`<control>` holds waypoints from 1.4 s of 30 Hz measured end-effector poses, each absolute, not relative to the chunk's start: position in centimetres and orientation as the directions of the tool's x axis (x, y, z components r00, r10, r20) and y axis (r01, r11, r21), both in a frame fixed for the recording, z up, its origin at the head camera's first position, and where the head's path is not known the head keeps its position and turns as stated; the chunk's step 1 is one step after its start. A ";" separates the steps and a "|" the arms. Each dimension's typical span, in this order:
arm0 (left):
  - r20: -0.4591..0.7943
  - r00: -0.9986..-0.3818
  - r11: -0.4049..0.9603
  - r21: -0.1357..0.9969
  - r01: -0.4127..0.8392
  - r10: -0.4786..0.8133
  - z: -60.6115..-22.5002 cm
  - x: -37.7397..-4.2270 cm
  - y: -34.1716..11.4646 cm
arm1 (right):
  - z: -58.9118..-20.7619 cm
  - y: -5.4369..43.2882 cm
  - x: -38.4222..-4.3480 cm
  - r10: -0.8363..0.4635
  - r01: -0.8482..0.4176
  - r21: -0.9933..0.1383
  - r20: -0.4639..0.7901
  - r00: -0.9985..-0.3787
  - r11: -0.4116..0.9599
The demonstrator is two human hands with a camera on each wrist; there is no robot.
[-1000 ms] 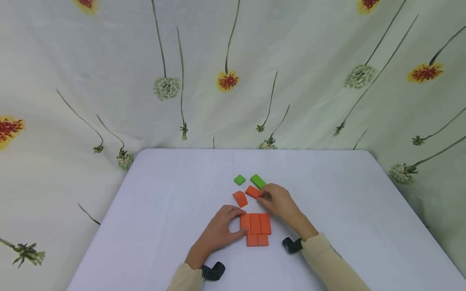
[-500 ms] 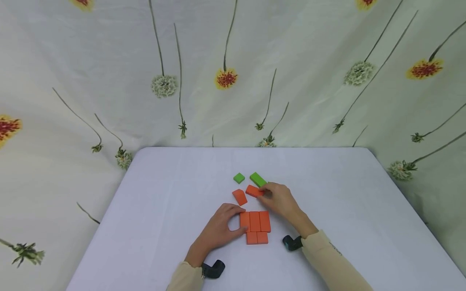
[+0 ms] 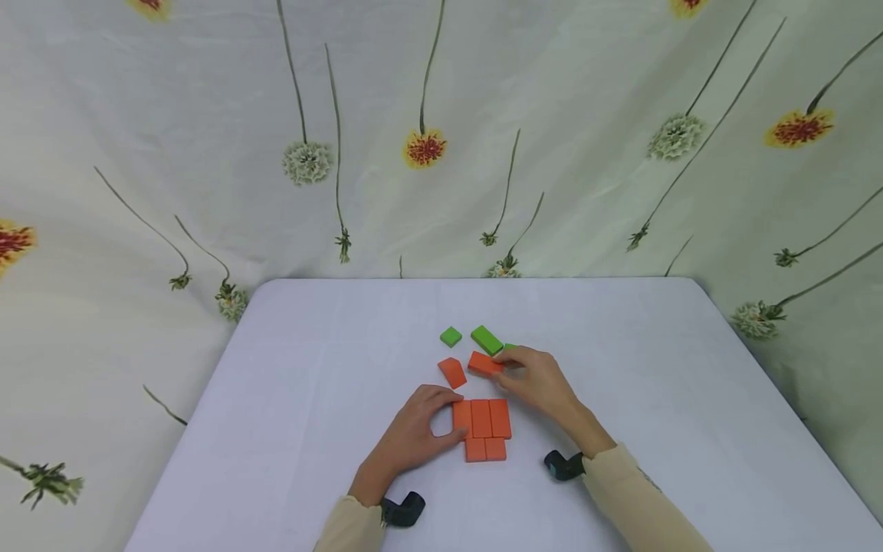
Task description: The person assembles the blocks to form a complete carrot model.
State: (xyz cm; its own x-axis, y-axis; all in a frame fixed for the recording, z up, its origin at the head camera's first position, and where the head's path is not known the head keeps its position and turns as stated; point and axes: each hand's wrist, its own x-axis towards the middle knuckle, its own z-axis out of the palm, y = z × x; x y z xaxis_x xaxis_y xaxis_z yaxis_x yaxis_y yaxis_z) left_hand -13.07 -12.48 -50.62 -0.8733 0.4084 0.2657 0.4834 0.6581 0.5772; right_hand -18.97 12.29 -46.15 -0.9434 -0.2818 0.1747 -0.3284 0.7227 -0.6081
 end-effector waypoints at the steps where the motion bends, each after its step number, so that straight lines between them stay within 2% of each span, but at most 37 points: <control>1: 0.263 -0.874 0.659 0.577 0.481 0.408 -50.7 -13.1 -12.5 | -46.1 12.4 -18.9 -0.286 -0.337 -0.608 0.182 -0.941 0.719; 12: 0.243 -0.881 0.661 0.587 0.467 0.407 -50.5 -13.1 -12.4 | -45.8 13.7 -17.1 -0.350 -0.436 -0.623 0.265 -0.899 0.649; 21: 0.257 -0.878 0.655 0.589 0.474 0.404 -50.5 -13.1 -12.4 | -45.1 14.3 -15.4 -0.404 -0.481 -0.628 0.276 -0.872 0.611; 26: 0.262 -0.874 0.654 0.584 0.481 0.408 -50.5 -13.1 -12.4 | -45.1 14.7 -14.5 -0.451 -0.535 -0.631 0.309 -0.838 0.562; 42: 0.266 -0.875 0.646 0.594 0.479 0.405 -50.5 -13.0 -12.4 | -47.0 15.6 -11.8 -0.514 -0.594 -0.658 0.346 -0.785 0.463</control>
State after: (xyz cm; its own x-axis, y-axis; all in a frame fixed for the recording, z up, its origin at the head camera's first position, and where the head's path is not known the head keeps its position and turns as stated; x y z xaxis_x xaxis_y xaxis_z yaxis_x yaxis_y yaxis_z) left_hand -13.02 -12.42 -50.51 -0.8749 0.4049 0.2659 0.4795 0.6458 0.5942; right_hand -11.84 15.61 -46.99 -0.7850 -0.5135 0.3465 -0.5936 0.4634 -0.6579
